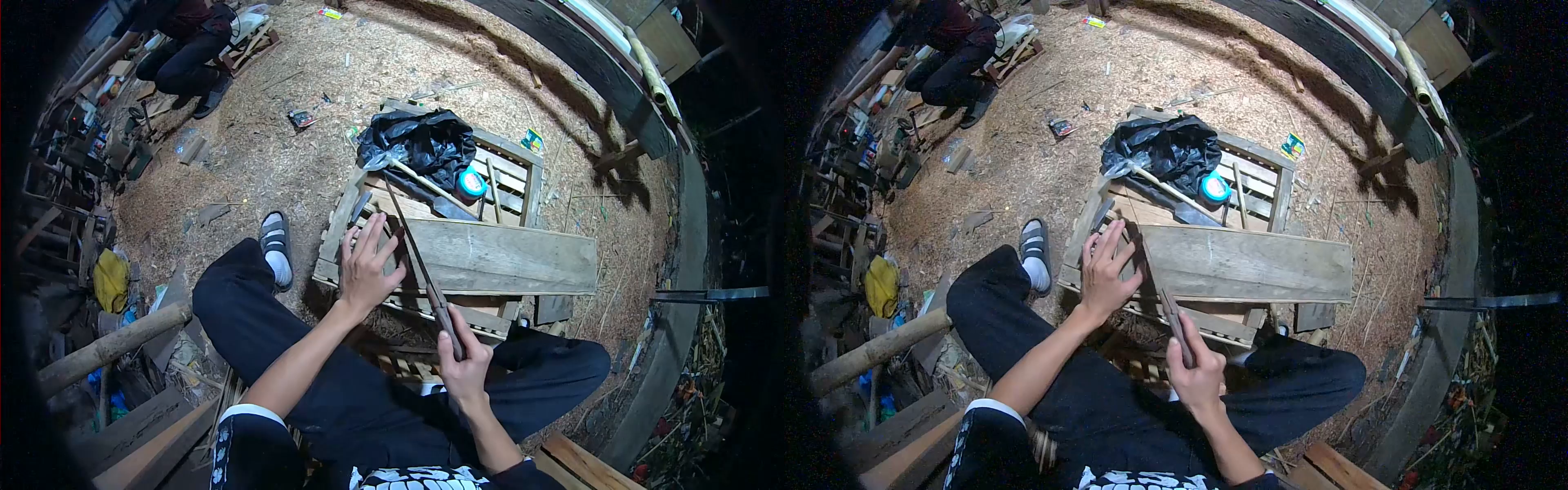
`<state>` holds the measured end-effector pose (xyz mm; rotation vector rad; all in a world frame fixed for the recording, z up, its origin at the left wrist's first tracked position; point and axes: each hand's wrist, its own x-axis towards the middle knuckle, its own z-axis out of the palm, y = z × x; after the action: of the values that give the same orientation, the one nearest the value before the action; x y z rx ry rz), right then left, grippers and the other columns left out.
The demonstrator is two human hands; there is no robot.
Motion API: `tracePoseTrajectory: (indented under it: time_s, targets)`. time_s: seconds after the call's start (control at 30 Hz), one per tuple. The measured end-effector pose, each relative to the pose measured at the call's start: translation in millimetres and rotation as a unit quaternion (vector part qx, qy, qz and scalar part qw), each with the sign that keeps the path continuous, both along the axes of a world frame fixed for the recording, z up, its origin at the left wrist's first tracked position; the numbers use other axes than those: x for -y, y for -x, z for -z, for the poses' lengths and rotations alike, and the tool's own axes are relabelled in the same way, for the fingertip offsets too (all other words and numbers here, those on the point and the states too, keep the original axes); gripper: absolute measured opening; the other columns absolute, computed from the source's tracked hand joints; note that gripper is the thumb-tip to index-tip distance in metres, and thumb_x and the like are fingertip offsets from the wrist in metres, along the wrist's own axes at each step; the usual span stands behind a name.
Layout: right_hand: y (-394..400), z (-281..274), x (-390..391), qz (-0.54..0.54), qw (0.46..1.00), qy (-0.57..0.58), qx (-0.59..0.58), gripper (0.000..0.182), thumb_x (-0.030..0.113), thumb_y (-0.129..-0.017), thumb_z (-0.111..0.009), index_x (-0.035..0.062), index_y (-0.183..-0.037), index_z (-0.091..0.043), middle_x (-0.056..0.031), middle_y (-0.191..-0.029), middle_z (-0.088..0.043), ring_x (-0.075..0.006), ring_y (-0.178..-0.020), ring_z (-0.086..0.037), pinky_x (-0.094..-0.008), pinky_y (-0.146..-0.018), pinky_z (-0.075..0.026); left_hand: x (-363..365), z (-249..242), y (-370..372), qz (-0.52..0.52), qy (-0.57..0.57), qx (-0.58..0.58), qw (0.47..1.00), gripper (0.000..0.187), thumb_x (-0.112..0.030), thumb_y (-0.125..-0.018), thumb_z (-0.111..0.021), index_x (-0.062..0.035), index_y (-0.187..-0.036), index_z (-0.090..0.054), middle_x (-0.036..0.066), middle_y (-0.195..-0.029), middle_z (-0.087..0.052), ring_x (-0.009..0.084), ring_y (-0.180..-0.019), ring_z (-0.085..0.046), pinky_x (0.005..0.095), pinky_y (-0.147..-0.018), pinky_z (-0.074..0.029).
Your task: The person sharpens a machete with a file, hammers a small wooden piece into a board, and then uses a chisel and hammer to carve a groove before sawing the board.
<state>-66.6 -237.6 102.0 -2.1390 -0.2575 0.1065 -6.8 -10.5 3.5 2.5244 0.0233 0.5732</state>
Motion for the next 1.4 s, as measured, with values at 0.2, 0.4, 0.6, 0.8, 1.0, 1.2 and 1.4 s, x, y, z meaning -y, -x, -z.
tracePoseTrajectory:
  time_s: [0.2, 0.4, 0.6, 0.8, 1.0, 1.2, 1.4]
  targets:
    - [6.0, -1.8, 4.6, 0.001, 1.0, -0.022, 0.009, 0.046, 0.01, -0.097, -0.068, 0.0021, -0.143, -0.064, -0.0218, -0.092, -0.078, -0.0127, -0.07, -0.073, -0.0312, -0.066, -0.057, -1.5, -1.7, -0.6, 0.0, 0.005, 0.005, 1.0, 0.048, -0.023, -0.078, -0.079, -0.0058, -0.123, -0.073, 0.02, -0.158, -0.051, 0.0315, -0.152, -0.042, 0.0528, -0.122, -0.028]
    - [0.2, -2.1, 0.8, 0.009, 1.0, -0.007, -0.02, 0.045, 0.01, -0.097, -0.067, 0.002, -0.142, -0.065, -0.0186, -0.083, -0.075, -0.0102, -0.061, -0.065, -0.0301, -0.062, -0.054, -1.6, -1.6, 0.9, 0.003, 0.003, -0.005, 1.0, 0.051, -0.023, -0.078, -0.079, -0.0063, -0.126, -0.072, 0.02, -0.158, -0.051, 0.0319, -0.152, -0.042, 0.0525, -0.122, -0.028]
    - [5.0, -3.6, 4.5, 0.005, 1.0, -0.014, 0.006, 0.045, 0.012, -0.098, -0.068, 0.0, -0.141, -0.065, -0.0229, -0.092, -0.076, -0.0139, -0.069, -0.071, -0.0317, -0.066, -0.056, 0.3, -1.0, -0.1, 0.002, 0.005, 0.0, 1.0, 0.049, -0.023, -0.079, -0.079, -0.0059, -0.124, -0.073, 0.02, -0.158, -0.051, 0.0317, -0.151, -0.043, 0.0524, -0.122, -0.028]
    - [11.7, 0.2, 10.8, 0.002, 0.999, -0.037, 0.029, 0.047, 0.01, -0.096, -0.07, 0.0025, -0.142, -0.065, -0.0228, -0.096, -0.078, -0.0172, -0.073, -0.076, -0.0311, -0.067, -0.057, -1.1, -2.1, 0.2, -0.002, 0.003, 0.0, 1.0, 0.046, -0.023, -0.078, -0.079, -0.0046, -0.12, -0.074, 0.02, -0.157, -0.051, 0.032, -0.151, -0.043, 0.0526, -0.122, -0.028]
    - [1.6, 1.1, 6.2, -0.003, 1.0, -0.006, -0.02, 0.048, 0.011, -0.096, -0.07, 0.0022, -0.143, -0.064, -0.0207, -0.083, -0.075, -0.0144, -0.06, -0.068, -0.0315, -0.061, -0.054, -0.2, -1.5, 2.0, 0.001, 0.007, -0.003, 1.0, 0.046, -0.021, -0.076, -0.08, -0.0022, -0.117, -0.074, 0.021, -0.157, -0.052, 0.0317, -0.151, -0.043, 0.0526, -0.122, -0.028]
    - [10.5, -2.8, 10.5, -0.002, 1.0, -0.011, -0.007, 0.048, 0.01, -0.096, -0.07, 0.0023, -0.143, -0.064, -0.0202, -0.085, -0.076, -0.0143, -0.061, -0.069, -0.0313, -0.061, -0.055, 1.5, -0.9, 0.6, 0.001, 0.009, 0.005, 1.0, 0.045, -0.019, -0.074, -0.08, -0.0013, -0.115, -0.075, 0.022, -0.157, -0.051, 0.0324, -0.151, -0.043, 0.0519, -0.123, -0.028]
    - [10.3, 6.9, 10.3, 0.007, 0.999, -0.031, -0.026, 0.048, 0.01, -0.094, -0.071, 0.0063, -0.142, -0.066, -0.0181, -0.073, -0.07, -0.0188, -0.056, -0.068, -0.0348, -0.058, -0.054, -2.4, -1.1, -0.1, 0.001, 0.011, 0.002, 1.0, 0.043, -0.019, -0.075, -0.079, -0.001, -0.113, -0.074, 0.024, -0.155, -0.052, 0.0333, -0.15, -0.044, 0.0529, -0.122, -0.029]
